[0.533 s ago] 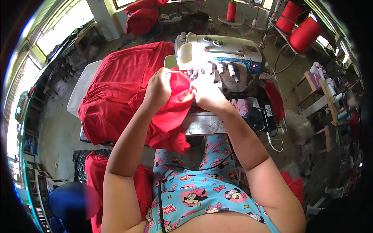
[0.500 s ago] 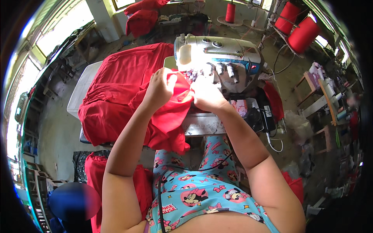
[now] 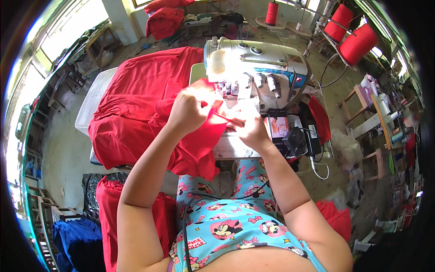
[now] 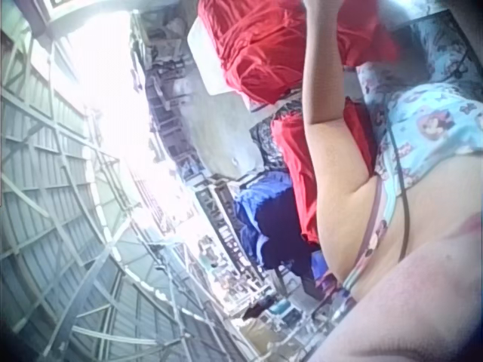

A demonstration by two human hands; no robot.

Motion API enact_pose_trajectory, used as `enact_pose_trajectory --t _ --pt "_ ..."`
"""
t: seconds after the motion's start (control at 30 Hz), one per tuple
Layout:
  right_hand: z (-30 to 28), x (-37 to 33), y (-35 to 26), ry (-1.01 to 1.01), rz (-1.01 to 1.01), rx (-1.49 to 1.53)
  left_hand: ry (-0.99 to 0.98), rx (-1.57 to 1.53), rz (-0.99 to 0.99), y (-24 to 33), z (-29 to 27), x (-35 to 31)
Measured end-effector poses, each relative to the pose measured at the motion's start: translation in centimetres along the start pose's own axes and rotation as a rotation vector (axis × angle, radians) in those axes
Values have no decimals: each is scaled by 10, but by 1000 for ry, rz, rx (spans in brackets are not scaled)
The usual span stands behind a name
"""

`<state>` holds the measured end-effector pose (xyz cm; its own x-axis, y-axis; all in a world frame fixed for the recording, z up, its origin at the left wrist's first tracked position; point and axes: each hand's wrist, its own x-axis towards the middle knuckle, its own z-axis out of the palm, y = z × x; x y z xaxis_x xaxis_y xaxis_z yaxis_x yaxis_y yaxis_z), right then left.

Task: The person folds a red piece of fabric by hand on a table next to a sewing machine. The person repeatedly aligns edges and folds the fabric into a smaller bundle.

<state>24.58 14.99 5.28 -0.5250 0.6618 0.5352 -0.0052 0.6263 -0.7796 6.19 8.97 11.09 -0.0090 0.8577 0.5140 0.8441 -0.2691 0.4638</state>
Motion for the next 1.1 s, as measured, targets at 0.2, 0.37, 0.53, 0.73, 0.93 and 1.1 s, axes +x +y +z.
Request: enact_pose_trajectory --t 0.2,0.37,0.53,0.73,0.93,1.1 --pt "26 23 8 19 76 241 -67 -170 -105 2 13 -18" --pt "20 32 -6 37 133 246 -13 -36 -36 -8 17 -19" --pt "-10 46 -10 -76 102 -122 92 79 37 -15 18 -15" --pt "1 63 -8 -232 -77 -300 128 49 69 -13 20 -9" --pt "4 76 16 -250 -93 -366 462 476 15 31 24 -20" --pt "17 80 8 -16 -118 -209 -418 -297 -466 26 70 -71"
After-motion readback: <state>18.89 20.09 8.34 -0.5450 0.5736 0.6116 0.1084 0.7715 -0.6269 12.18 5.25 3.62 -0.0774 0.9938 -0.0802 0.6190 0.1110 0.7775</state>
